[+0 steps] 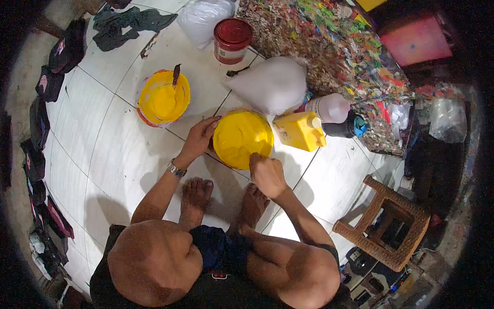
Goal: The person cuts a plastic bag using scissors, squeezes a white substance into a bowl, adds yellow liquid from a container, and stirs the mixture with a spatula.
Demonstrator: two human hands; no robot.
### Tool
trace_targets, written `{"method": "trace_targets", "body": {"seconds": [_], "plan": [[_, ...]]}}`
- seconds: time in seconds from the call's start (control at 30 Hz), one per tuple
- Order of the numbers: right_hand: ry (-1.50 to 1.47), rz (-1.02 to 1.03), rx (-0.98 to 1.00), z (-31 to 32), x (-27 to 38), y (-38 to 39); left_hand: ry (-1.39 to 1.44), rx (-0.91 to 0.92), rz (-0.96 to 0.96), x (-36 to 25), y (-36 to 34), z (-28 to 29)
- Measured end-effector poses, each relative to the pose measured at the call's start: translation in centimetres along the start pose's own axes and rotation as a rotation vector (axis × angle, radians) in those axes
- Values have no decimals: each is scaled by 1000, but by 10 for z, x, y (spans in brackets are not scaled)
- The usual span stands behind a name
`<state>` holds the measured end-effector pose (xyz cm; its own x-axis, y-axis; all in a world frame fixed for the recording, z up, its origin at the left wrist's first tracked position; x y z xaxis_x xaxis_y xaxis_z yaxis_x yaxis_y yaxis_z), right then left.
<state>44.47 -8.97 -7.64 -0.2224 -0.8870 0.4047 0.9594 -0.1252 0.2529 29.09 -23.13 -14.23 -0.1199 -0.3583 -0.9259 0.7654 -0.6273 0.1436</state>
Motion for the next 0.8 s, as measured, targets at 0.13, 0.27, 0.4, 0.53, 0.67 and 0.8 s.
{"method": "trace_targets", "body": {"seconds": [0.13,0.27,0.4,0.53,0.67,0.8], "plan": [[130,287,-155,57,44,-6,-208,138,-94,-11,-36,1],[118,218,-274,64,-3,-18,-191,145,-162,-15,-43,-4],[45,-70,-70,46,-34,4,-212,77,-229,-28,-27,0],[-48,-150,152,34,-32,21,-170,5,-199,-23,-6,12],[-370,-195,260,30,-24,30,-133,-49,-162,-12,5,12],[-878,-363,399,6,-12,41,-141,-28,-139,-16,4,9]]}}
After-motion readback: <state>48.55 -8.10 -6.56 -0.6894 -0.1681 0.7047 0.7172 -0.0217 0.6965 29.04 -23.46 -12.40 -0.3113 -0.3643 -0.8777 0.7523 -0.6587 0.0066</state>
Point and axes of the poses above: each hand's wrist, its own y-axis away from the middle knuckle, its own z-axis out of the back of the hand, x = y × z, the point moved 7 cm from there along -y, towards the middle knuckle, and after that the axes turned 5 degrees about -y, right-handed, at the moved point
